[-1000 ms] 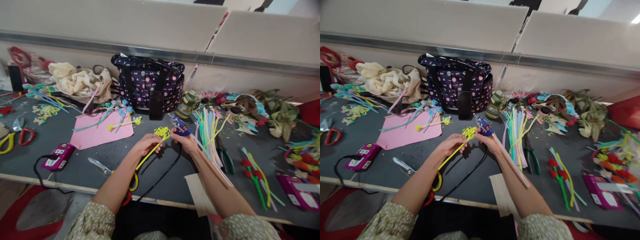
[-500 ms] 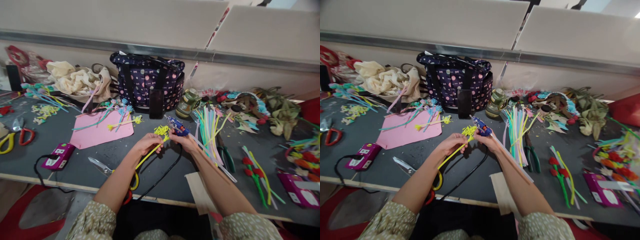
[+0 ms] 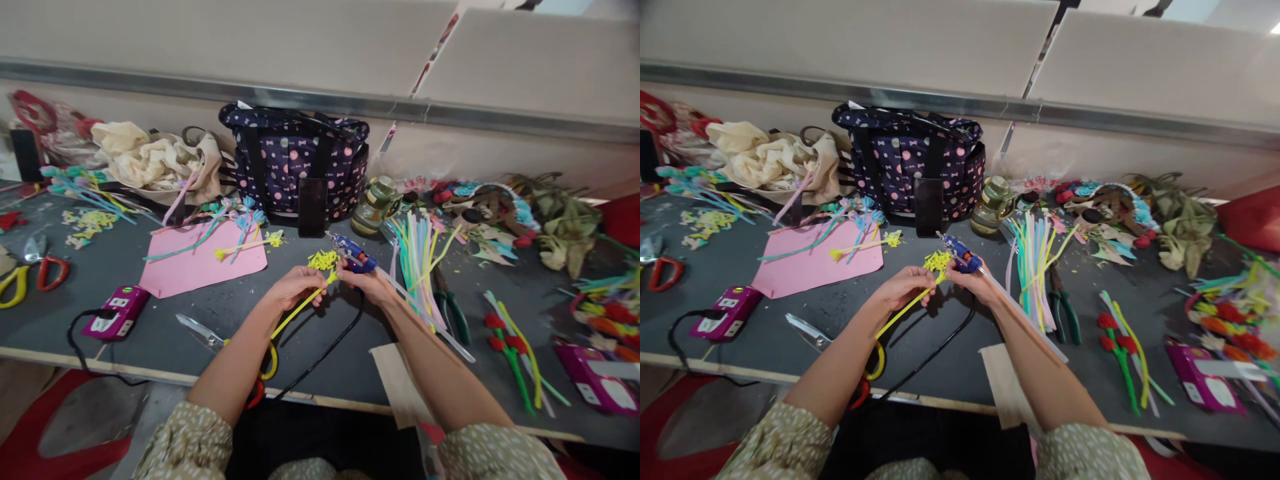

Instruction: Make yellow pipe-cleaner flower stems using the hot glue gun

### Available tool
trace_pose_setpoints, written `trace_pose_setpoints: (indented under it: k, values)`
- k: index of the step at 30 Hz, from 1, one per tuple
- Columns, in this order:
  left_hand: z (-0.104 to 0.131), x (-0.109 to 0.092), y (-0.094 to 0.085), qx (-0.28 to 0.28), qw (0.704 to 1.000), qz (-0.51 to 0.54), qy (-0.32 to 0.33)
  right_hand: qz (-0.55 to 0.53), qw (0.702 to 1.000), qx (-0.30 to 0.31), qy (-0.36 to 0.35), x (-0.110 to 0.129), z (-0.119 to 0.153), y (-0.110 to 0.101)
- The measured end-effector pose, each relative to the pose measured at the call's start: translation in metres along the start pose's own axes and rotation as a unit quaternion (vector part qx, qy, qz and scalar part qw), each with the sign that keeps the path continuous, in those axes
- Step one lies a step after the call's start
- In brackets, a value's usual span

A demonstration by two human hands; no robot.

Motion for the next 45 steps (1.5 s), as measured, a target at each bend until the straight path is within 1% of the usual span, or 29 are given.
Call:
trace_pose_setpoints:
  k: [4,14,18,23,27,31,36,40,45]
  values:
    - [-0.0003,0.0003,-0.0003,0.002,1.0,-0.006,0.002,0.025,0.999,0.033,-0.009,-0.0005,-0.0005,-0.0006]
    - [0.001,-0.0004,0.0001,0.014,1.0,-0.023,0.013,0.033,0.998,0.055,-0.02,0.0003,-0.0008,0.0009]
    - [0.0007,0.0003,-0.0002,0.019,0.999,-0.025,0.016,0.035,0.998,0.054,-0.017,0.002,-0.0002,0.0019]
    - [0.0016,-0.0005,0.0001,0.01,1.0,-0.015,0.012,0.017,0.997,0.063,-0.03,0.0047,0.0017,0.0033]
    - [0.0014,-0.0023,-0.0003,-0.002,1.0,0.005,0.021,-0.026,0.999,0.017,-0.033,0.0054,0.002,0.0032]
    - [-0.0004,-0.0046,-0.0022,-0.019,0.996,0.054,0.062,-0.082,0.996,-0.029,-0.035,0.0055,0.0007,0.0031]
    - [-0.0026,-0.0052,-0.0048,-0.036,0.991,0.097,0.079,-0.108,0.99,-0.073,-0.05,0.004,-0.0008,0.0023]
    - [-0.0031,-0.0057,-0.0049,-0.04,0.989,0.11,0.085,-0.095,0.99,-0.093,-0.04,0.0006,-0.0012,0.0035]
    - [-0.0037,-0.0055,-0.0062,-0.068,0.987,0.114,0.094,-0.033,0.994,-0.088,-0.058,-0.0006,0.0014,0.0043]
Point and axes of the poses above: each hand's wrist, its own z-axis away from the middle knuckle, its own y-axis out of the palm, x = y × z, the point moved 2 cm from there along -z, towards the middle knuckle, and after that the axes turned 7 degrees about -x, right-handed, at the moved point
